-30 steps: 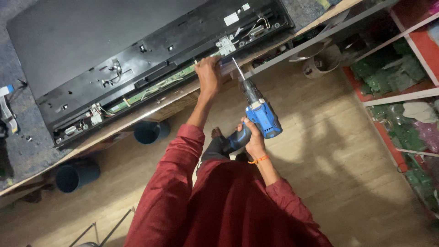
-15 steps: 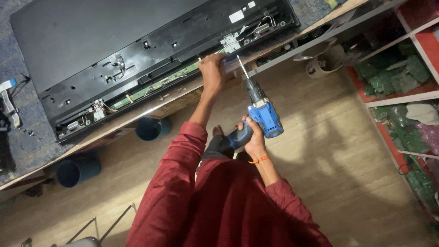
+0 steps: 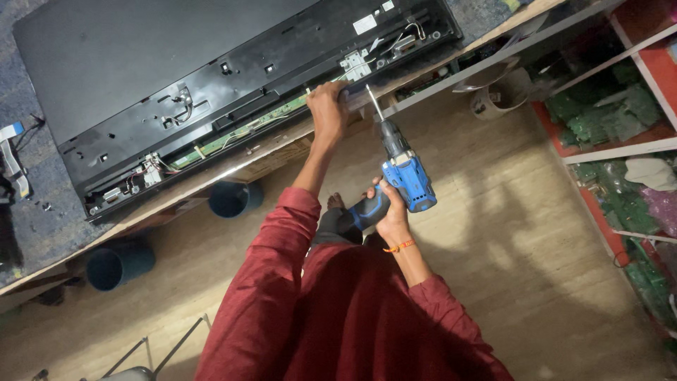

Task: The person uses a power drill to remove screws from the back of a television and detaches several internal components, including a circuit board and a metal bracket. The removed parts are placed on the workbench next to the TV.

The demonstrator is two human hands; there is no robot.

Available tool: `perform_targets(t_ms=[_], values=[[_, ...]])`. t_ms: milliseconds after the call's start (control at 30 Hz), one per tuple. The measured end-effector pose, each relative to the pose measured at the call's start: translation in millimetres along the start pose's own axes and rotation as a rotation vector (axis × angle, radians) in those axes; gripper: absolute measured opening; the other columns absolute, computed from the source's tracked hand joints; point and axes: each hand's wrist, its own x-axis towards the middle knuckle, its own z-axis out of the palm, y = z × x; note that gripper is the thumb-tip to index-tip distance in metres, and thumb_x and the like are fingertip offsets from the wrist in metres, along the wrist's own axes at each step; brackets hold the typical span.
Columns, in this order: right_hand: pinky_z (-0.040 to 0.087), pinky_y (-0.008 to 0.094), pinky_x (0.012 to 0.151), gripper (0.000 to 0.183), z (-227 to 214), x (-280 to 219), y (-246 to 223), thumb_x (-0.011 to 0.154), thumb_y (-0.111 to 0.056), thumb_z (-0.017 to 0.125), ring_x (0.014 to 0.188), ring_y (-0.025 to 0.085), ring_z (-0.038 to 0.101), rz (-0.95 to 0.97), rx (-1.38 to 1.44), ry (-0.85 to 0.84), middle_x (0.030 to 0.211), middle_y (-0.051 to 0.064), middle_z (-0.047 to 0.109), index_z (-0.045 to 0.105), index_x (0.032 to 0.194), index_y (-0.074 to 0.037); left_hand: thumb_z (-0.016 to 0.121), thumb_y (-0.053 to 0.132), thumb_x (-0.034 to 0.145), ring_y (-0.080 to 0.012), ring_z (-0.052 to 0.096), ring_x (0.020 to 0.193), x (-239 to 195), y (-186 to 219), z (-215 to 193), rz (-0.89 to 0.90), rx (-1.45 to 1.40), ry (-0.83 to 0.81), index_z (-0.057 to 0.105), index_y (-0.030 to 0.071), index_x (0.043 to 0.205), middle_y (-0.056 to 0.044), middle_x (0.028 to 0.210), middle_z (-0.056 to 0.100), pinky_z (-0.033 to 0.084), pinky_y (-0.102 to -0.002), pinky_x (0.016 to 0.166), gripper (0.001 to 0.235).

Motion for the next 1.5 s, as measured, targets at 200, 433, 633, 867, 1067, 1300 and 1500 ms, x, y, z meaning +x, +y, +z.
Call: perform_targets(t_ms=[200, 433, 633, 867, 1067, 1300, 1500], values=[[0.058, 0.038, 0.078, 0.052, 16, -6, -6, 0.088, -0.017, 0.073, 0.087, 0.020, 0.068, -0.003, -0.030, -0.015, 0.136, 0.006, 0.065, 0.053, 0.136, -0.011, 0.070, 0.007, 0.089, -0.0327, 0.063, 0.102, 2, 7, -9, 0.014, 0.017, -0.033, 0.073, 0.010, 0.109, -0.012, 0.100, 0.071, 0.042, -0.048, 0.097, 0.021], [0.058, 0.037, 0.082, 0.054, 7, -2, -1, 0.096, -0.022, 0.074, 0.087, 0.022, 0.067, 0.079, -0.007, -0.034, 0.101, 0.013, 0.066, 0.058, 0.142, 0.001, 0.070, 0.024, 0.097, -0.0410, 0.054, 0.127, -37, 76, -36, 0.061, 0.014, 0.169, 0.054, 0.002, 0.131, -0.024, 0.130, 0.059, 0.041, -0.049, 0.109, 0.043], [0.056, 0.035, 0.075, 0.051, -21, 3, 7, 0.090, -0.027, 0.072, 0.081, 0.022, 0.068, 0.133, -0.033, -0.050, 0.090, 0.011, 0.068, 0.061, 0.133, -0.004, 0.079, 0.033, 0.087, -0.0305, 0.067, 0.102, -57, 103, -28, -0.795, -0.529, -0.426, 0.040, 0.005, 0.140, -0.019, 0.119, 0.062, 0.058, -0.048, 0.078, 0.071], [0.055, 0.038, 0.079, 0.031, -28, 11, 8, 0.094, -0.018, 0.073, 0.082, 0.022, 0.066, 0.071, -0.081, 0.093, 0.098, 0.007, 0.066, 0.062, 0.120, -0.005, 0.089, 0.015, 0.078, -0.0278, 0.068, 0.105, -75, 59, 34, -0.916, -1.285, -0.597, 0.025, 0.011, 0.150, -0.011, 0.119, 0.060, 0.064, -0.043, 0.082, 0.096], [0.056, 0.044, 0.076, 0.029, -2, 1, -11, 0.088, -0.017, 0.071, 0.073, 0.019, 0.063, 0.048, 0.024, 0.050, 0.099, 0.003, 0.065, 0.060, 0.114, -0.012, 0.063, 0.037, 0.100, -0.0194, 0.064, 0.096, -118, 8, 54, -1.004, -1.340, -0.555, 0.033, 0.017, 0.156, -0.004, 0.109, 0.059, 0.058, -0.036, 0.083, 0.067], [0.056, 0.044, 0.077, 0.025, 10, -4, -16, 0.091, -0.017, 0.070, 0.073, 0.020, 0.062, 0.035, 0.021, 0.026, 0.097, 0.005, 0.063, 0.059, 0.113, -0.011, 0.055, 0.032, 0.107, -0.0287, 0.072, 0.100, -121, -43, 64, -0.954, -1.206, -0.236, 0.062, 0.000, 0.122, -0.016, 0.109, 0.073, 0.056, -0.039, 0.084, 0.036], [0.053, 0.037, 0.073, 0.025, 8, -10, -19, 0.091, -0.015, 0.070, 0.073, 0.019, 0.062, 0.021, -0.015, 0.061, 0.095, 0.004, 0.064, 0.059, 0.113, -0.012, 0.049, 0.024, 0.109, -0.0272, 0.070, 0.104, -55, -40, 99, -0.928, -1.451, -0.208, 0.062, -0.001, 0.120, -0.015, 0.110, 0.071, 0.058, -0.039, 0.091, 0.030]])
